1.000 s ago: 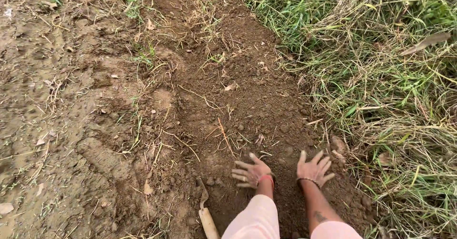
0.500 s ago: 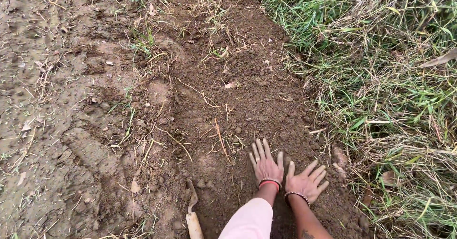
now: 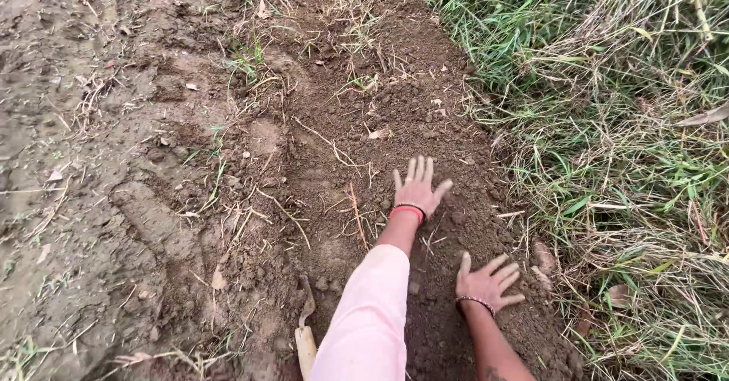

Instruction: Digging and smoothing soil using a small hand trowel and bare hands in a field.

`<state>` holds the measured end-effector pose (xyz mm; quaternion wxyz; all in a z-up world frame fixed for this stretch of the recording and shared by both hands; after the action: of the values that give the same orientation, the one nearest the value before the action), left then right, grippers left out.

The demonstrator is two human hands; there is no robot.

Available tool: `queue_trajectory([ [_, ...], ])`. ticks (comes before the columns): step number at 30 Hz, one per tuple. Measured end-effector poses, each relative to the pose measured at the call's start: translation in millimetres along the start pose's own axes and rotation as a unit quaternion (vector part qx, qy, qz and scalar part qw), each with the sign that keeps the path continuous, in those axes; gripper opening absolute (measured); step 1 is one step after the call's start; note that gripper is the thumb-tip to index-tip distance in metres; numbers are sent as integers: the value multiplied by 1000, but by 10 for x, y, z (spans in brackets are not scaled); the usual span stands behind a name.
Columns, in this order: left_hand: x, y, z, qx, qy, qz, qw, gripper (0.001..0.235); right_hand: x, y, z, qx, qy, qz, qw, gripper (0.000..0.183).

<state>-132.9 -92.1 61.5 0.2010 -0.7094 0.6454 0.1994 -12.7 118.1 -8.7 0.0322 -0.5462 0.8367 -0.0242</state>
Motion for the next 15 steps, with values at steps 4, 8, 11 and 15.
queue_trajectory([
  [4, 708, -154, -551, -82, -43, -86, 992, 86, 748, -461, -566, -34, -17, -112, 993, 94],
  [8, 1761, -609, -695, -19, -43, -243, 969, 78, 1413, -1138, -421, 179, 42, -367, 912, 60],
  [11, 1959, -1215, -1248, 56, 11, -285, 957, 75, 1768, -1359, 499, 268, -69, -476, 835, 54],
  [15, 2989, -1387, -1182, 113, -2, -321, 940, 76, 2046, -1792, 793, 316, -141, -514, 785, 59],
])
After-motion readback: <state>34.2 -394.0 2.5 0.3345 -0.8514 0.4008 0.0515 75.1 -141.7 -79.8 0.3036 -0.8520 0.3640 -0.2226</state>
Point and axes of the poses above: each hand's wrist, its own y-axis towards the middle knuckle, its own z-axis out of the palm, x = y × z, the point moved 3 cm from there along y, towards the middle knuckle, and after that the axes turned 4 degrees about -y, right-handed, at the moved point
